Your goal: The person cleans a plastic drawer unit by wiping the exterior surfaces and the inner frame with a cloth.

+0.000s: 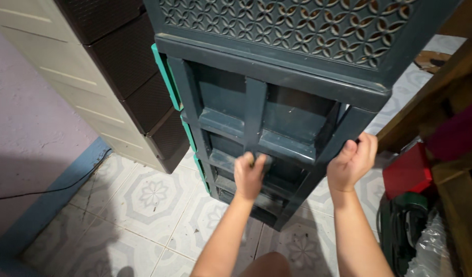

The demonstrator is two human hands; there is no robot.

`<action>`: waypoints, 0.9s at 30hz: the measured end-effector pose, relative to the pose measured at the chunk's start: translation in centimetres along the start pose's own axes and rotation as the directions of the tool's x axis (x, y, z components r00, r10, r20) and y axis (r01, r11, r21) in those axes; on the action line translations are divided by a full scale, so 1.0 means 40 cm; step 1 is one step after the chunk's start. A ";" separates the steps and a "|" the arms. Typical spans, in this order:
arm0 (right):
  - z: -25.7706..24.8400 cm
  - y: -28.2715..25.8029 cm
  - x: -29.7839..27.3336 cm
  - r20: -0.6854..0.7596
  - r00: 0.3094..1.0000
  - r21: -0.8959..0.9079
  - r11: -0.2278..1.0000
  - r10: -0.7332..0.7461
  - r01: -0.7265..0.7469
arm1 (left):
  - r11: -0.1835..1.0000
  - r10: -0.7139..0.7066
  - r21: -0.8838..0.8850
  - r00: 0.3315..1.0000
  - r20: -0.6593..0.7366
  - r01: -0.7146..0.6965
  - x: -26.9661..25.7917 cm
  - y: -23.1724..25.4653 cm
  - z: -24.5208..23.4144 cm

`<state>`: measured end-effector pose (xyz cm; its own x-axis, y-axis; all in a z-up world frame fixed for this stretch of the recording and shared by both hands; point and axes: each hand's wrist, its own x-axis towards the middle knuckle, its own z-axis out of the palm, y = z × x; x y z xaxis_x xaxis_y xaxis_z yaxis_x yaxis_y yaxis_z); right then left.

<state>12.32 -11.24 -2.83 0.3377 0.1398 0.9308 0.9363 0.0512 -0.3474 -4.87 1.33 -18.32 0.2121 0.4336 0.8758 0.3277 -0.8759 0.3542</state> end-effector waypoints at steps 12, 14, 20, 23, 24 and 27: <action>0.009 0.014 -0.024 -0.013 0.998 0.013 0.998 0.060 -0.060 | 0.878 -0.465 0.068 0.878 -0.116 0.474 0.000 -0.225 -0.126; 0.015 0.020 -0.027 -0.023 0.998 0.014 0.998 0.062 -0.061 | 0.781 -0.503 0.427 0.864 -0.003 0.456 0.009 -0.223 -0.089; 0.030 -0.027 -0.034 0.043 0.997 0.004 0.998 -0.063 0.063 | 0.874 -0.479 0.190 0.858 0.186 0.447 -0.083 -0.172 -0.009; 0.068 -0.119 -0.063 0.358 0.933 0.016 0.999 -0.040 0.037 | 0.868 -0.496 0.162 0.820 0.287 0.469 -0.029 -0.189 -0.054; 0.083 -0.153 -0.079 0.461 0.887 0.023 0.999 -0.039 0.032 | 0.850 -0.526 0.230 0.786 0.326 0.474 -0.015 -0.196 -0.071; 0.181 -0.244 -0.116 0.294 0.908 0.011 0.951 -0.297 0.308 | 0.731 -0.662 0.328 0.738 0.130 0.598 0.018 -0.189 -0.065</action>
<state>0.94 -5.24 -4.57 0.0005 0.4028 0.9153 0.9937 0.1023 -0.0455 -9.61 7.69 -19.52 0.0596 0.9275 0.3691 0.6686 -0.3117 0.6751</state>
